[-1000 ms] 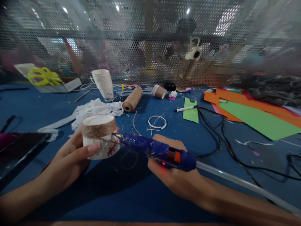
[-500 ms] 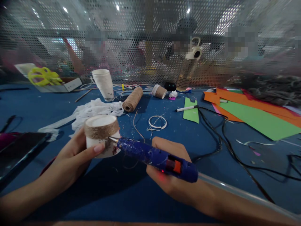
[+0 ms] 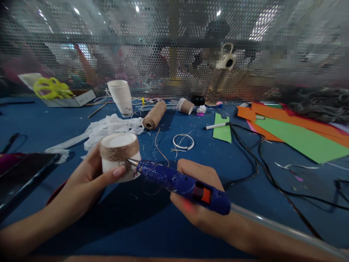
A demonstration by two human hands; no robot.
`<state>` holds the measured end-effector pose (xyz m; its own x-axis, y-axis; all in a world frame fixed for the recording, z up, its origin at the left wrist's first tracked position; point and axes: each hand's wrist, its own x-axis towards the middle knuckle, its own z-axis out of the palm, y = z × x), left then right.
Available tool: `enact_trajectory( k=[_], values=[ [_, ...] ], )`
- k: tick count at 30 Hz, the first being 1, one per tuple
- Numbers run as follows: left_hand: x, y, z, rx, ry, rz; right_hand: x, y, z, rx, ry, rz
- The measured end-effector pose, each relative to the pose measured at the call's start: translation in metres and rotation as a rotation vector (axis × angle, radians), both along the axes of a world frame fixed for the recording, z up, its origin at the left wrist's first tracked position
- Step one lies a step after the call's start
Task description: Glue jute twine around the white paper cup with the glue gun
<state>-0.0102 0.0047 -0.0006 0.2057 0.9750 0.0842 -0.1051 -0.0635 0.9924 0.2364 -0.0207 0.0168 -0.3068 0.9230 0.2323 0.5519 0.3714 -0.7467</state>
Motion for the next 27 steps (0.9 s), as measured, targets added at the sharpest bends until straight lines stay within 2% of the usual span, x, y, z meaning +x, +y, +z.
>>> enact_trajectory(
  k=[13,18,23,27],
  values=[
    [-0.0031,-0.0023,0.0039,-0.097,-0.075,-0.017,0.0002,0.0015,-0.0019,0.086,-0.006,-0.054],
    [-0.0064,-0.0017,0.0019,-0.111,-0.113,-0.070,0.0035,0.0022,-0.0009,0.043,-0.060,-0.008],
    [-0.0080,-0.0024,-0.0003,-0.137,-0.077,-0.100,0.0023,0.0023,0.0023,0.081,-0.051,0.022],
    [-0.0076,-0.0009,-0.0025,-0.119,-0.064,-0.087,0.0018,0.0004,0.0024,0.088,-0.091,-0.010]
  ],
)
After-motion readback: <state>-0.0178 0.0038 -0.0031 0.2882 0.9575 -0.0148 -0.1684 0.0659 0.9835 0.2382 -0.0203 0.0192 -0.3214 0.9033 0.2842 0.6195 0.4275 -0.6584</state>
